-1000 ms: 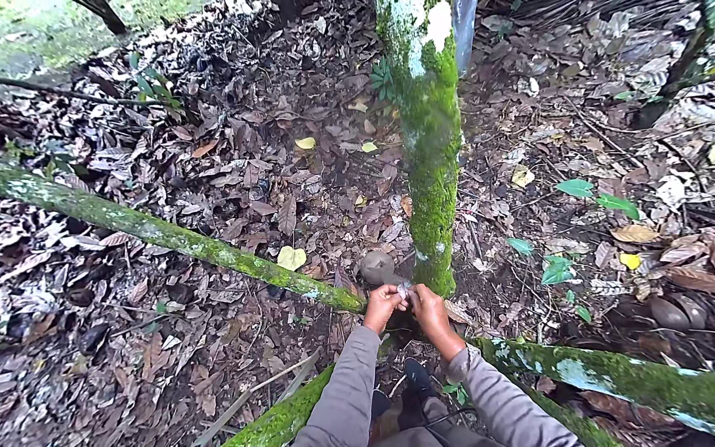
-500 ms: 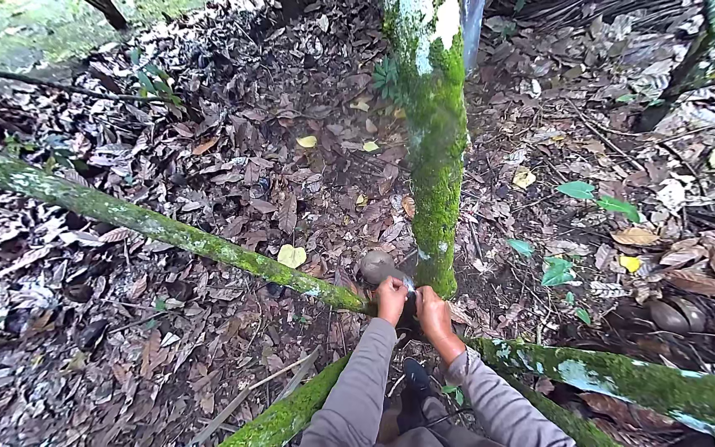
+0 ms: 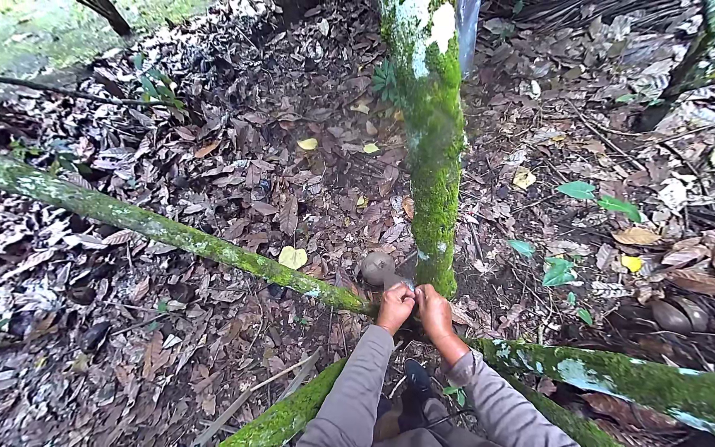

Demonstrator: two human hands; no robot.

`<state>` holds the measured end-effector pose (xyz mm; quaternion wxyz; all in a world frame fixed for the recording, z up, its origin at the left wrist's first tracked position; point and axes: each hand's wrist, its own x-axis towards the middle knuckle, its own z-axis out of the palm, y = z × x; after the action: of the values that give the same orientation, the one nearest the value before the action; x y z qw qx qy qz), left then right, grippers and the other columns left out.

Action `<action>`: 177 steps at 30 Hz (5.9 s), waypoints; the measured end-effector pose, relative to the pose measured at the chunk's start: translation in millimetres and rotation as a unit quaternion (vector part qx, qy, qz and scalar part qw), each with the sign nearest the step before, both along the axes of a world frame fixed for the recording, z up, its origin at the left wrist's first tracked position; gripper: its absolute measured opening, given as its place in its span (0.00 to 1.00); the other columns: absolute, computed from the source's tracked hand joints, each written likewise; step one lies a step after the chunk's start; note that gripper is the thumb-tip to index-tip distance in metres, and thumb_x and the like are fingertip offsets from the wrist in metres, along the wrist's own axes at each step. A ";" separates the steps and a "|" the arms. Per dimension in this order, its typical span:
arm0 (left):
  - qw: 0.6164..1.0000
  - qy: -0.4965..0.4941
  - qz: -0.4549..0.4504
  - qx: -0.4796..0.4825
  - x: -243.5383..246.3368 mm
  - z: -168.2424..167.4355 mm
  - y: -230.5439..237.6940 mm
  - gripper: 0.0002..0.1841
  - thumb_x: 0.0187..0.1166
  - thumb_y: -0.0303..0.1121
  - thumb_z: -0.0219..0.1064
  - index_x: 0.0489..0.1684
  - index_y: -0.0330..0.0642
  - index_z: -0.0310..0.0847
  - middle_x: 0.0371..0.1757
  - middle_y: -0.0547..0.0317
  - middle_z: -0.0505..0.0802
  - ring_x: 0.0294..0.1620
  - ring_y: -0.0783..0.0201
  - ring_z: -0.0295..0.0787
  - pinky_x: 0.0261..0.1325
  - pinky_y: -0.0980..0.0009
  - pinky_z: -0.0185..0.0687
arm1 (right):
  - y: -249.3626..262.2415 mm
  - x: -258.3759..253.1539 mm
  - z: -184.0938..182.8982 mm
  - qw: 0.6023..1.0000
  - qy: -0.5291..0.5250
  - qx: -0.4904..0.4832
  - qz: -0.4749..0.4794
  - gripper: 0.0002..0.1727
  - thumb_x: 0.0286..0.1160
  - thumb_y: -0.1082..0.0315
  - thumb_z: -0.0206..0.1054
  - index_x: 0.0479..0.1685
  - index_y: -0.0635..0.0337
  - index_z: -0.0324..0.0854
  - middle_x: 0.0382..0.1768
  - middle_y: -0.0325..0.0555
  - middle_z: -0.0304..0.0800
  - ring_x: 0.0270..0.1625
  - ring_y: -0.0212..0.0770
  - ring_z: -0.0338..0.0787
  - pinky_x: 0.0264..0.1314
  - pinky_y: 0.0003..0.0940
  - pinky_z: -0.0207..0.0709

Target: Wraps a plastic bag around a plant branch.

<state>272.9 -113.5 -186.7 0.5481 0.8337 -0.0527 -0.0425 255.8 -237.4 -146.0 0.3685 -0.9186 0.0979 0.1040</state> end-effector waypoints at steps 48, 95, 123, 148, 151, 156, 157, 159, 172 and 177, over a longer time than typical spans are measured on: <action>0.967 0.232 -0.004 -0.100 14.4 19.8 17.8 0.07 0.72 0.22 0.73 0.42 0.30 0.82 0.27 0.59 0.90 0.21 0.71 0.85 0.29 0.75 0.83 | -12.7 28.0 -12.6 0.979 -0.074 0.042 0.185 0.16 0.89 0.66 0.55 0.58 0.65 0.86 0.51 0.57 0.93 0.45 0.53 0.95 0.55 0.51 0.86; 0.844 0.406 0.078 -0.343 9.3 11.2 22.8 0.05 0.84 0.21 0.61 0.49 0.32 0.81 0.25 0.58 0.87 0.20 0.70 0.82 0.25 0.77 0.80 | -14.5 -5.5 -33.6 0.973 -0.206 0.050 0.096 0.17 0.77 0.73 0.64 0.63 0.68 0.85 0.56 0.59 0.92 0.51 0.53 0.95 0.57 0.48 0.89; 0.979 0.186 0.050 -0.072 50.2 21.3 15.0 0.21 0.78 0.25 0.65 0.71 0.33 0.76 0.58 0.44 0.87 0.53 0.57 0.84 0.58 0.61 0.81 | -10.1 -6.6 -8.8 0.991 -0.050 -0.104 0.063 0.20 0.91 0.61 0.53 0.63 0.63 0.85 0.51 0.60 0.95 0.51 0.62 0.96 0.56 0.60 0.85; 0.825 0.247 -0.153 0.484 25.0 -16.8 3.3 0.20 0.79 0.26 0.63 0.69 0.29 0.80 0.77 0.38 0.81 0.85 0.39 0.67 0.84 0.40 0.60 | -2.7 -9.6 -30.4 0.974 0.207 -0.008 0.095 0.33 0.90 0.57 0.56 0.93 0.51 0.56 0.54 0.60 0.92 0.55 0.59 0.94 0.65 0.58 0.82; 0.820 0.241 -0.155 0.496 23.5 -18.4 2.1 0.19 0.81 0.26 0.61 0.68 0.29 0.81 0.77 0.38 0.82 0.84 0.39 0.67 0.84 0.40 0.59 | 5.3 -6.2 -40.6 0.973 0.215 0.013 0.080 0.31 0.94 0.56 0.50 0.93 0.52 0.54 0.54 0.57 0.93 0.52 0.56 0.95 0.63 0.56 0.84; 0.819 0.240 -0.164 0.495 24.8 -19.7 4.6 0.18 0.83 0.26 0.58 0.67 0.29 0.82 0.76 0.39 0.82 0.85 0.39 0.66 0.84 0.39 0.58 | 17.5 1.5 -41.8 0.981 0.186 -0.020 0.046 0.25 0.94 0.56 0.48 0.80 0.59 0.71 0.54 0.58 0.93 0.58 0.57 0.93 0.65 0.56 0.82; 0.817 0.240 -0.166 0.497 25.0 -20.4 4.6 0.18 0.84 0.26 0.57 0.67 0.29 0.82 0.76 0.39 0.83 0.86 0.39 0.65 0.84 0.40 0.58 | 20.2 3.0 -39.7 0.980 0.189 -0.041 0.044 0.24 0.94 0.56 0.48 0.78 0.59 0.72 0.55 0.58 0.93 0.61 0.57 0.93 0.66 0.56 0.82; 0.814 0.237 -0.167 0.504 24.8 -22.0 3.8 0.17 0.84 0.26 0.57 0.67 0.30 0.82 0.75 0.40 0.83 0.86 0.39 0.65 0.84 0.40 0.59 | 22.9 3.9 -38.6 0.977 0.195 -0.066 0.047 0.24 0.93 0.56 0.50 0.79 0.59 0.72 0.57 0.59 0.92 0.64 0.57 0.92 0.68 0.56 0.81; 0.925 0.134 0.020 0.354 9.4 -4.6 15.4 0.37 0.68 0.20 0.67 0.85 0.33 0.66 0.88 0.38 0.69 0.91 0.42 0.59 0.90 0.49 0.56 | -19.5 -21.1 -40.1 0.910 0.295 -0.112 0.270 0.21 0.86 0.61 0.59 0.71 0.61 0.81 0.68 0.64 0.86 0.74 0.64 0.83 0.74 0.67 0.73; 0.977 0.092 0.113 0.158 -27.1 34.3 4.5 0.15 0.78 0.25 0.65 0.60 0.34 0.88 0.64 0.42 0.88 0.68 0.49 0.85 0.74 0.54 0.79 | -5.4 -16.4 13.2 0.879 0.264 -0.199 0.343 0.15 0.81 0.71 0.60 0.56 0.72 0.85 0.63 0.68 0.87 0.68 0.69 0.85 0.66 0.69 0.76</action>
<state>245.8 -108.9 -152.4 0.4135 0.9027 0.0994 -0.0646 239.5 -242.7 -132.8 0.0795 -0.8874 -0.1107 0.4405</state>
